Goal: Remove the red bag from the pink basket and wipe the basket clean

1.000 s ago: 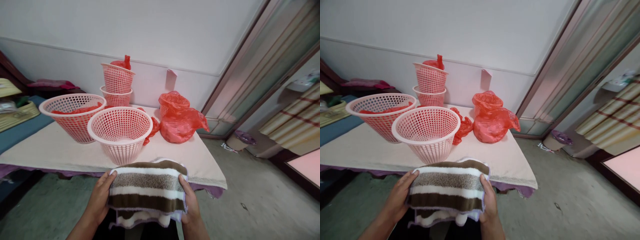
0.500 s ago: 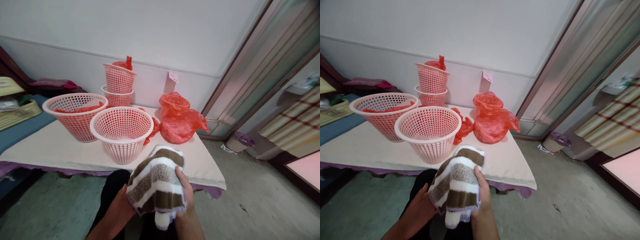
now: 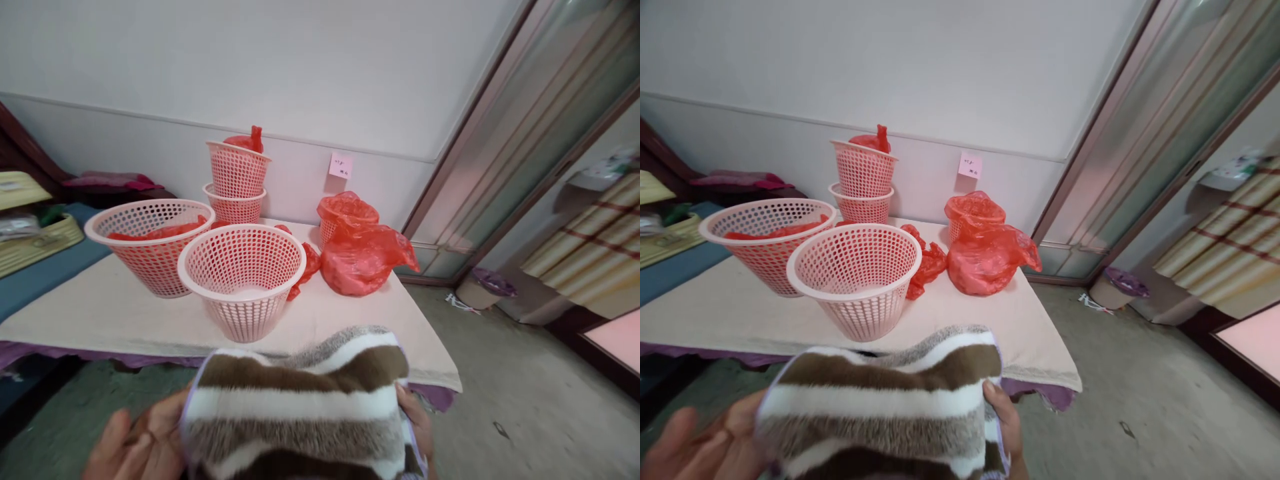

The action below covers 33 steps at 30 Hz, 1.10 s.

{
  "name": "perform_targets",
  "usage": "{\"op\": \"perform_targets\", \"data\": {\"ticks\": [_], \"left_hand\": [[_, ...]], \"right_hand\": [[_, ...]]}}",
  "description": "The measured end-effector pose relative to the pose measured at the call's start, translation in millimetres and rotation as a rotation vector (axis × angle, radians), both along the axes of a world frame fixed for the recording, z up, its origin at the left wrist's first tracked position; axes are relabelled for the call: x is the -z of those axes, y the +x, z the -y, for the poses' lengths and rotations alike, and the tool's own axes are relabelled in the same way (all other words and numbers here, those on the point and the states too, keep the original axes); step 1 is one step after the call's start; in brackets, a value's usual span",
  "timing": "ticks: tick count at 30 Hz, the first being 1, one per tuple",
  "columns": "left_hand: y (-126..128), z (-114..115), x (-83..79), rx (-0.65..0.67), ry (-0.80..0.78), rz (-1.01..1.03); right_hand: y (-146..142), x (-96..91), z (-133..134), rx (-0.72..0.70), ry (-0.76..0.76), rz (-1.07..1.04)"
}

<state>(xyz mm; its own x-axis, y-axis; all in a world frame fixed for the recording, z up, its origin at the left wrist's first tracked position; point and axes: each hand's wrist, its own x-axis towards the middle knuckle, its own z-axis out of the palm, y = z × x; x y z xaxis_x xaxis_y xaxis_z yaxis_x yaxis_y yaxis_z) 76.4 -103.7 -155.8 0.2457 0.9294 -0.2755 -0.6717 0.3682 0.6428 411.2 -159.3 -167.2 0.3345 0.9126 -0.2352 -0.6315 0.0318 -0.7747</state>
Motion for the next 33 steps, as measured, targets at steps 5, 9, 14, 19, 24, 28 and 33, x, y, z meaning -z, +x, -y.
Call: {"op": "perform_targets", "data": {"ticks": [5, 9, 14, 19, 24, 28, 33], "left_hand": [[14.4, -10.1, 0.4, 0.019, -0.088, -0.047], [20.2, -12.0, -3.8, -0.052, -0.091, -0.092], [14.7, -5.0, -14.7, -0.182, -0.096, -0.325], [27.3, -19.3, -9.1, -0.218, 0.03, -0.466], [32.5, -20.0, -2.4, -0.238, 0.098, -0.547], [46.7, -10.2, -5.3, -0.274, 0.25, -0.719], [92.7, 14.9, 2.6, -0.116, 0.579, -0.729]], "right_hand": [[-8.8, 6.4, -6.8, -0.065, -0.016, -0.132], [-7.6, 1.9, -6.6, -0.129, 0.027, -0.126], [-5.4, 6.1, -6.4, -0.265, 0.081, -0.069], [-18.4, 12.4, -14.4, -0.288, 0.051, -0.054], [-17.8, 7.7, -20.7, -0.123, -0.034, 0.034], [-38.9, -1.8, -26.3, -0.01, 0.004, 0.329], [-97.6, 3.4, -19.4, -0.269, 0.135, 0.369]]}}
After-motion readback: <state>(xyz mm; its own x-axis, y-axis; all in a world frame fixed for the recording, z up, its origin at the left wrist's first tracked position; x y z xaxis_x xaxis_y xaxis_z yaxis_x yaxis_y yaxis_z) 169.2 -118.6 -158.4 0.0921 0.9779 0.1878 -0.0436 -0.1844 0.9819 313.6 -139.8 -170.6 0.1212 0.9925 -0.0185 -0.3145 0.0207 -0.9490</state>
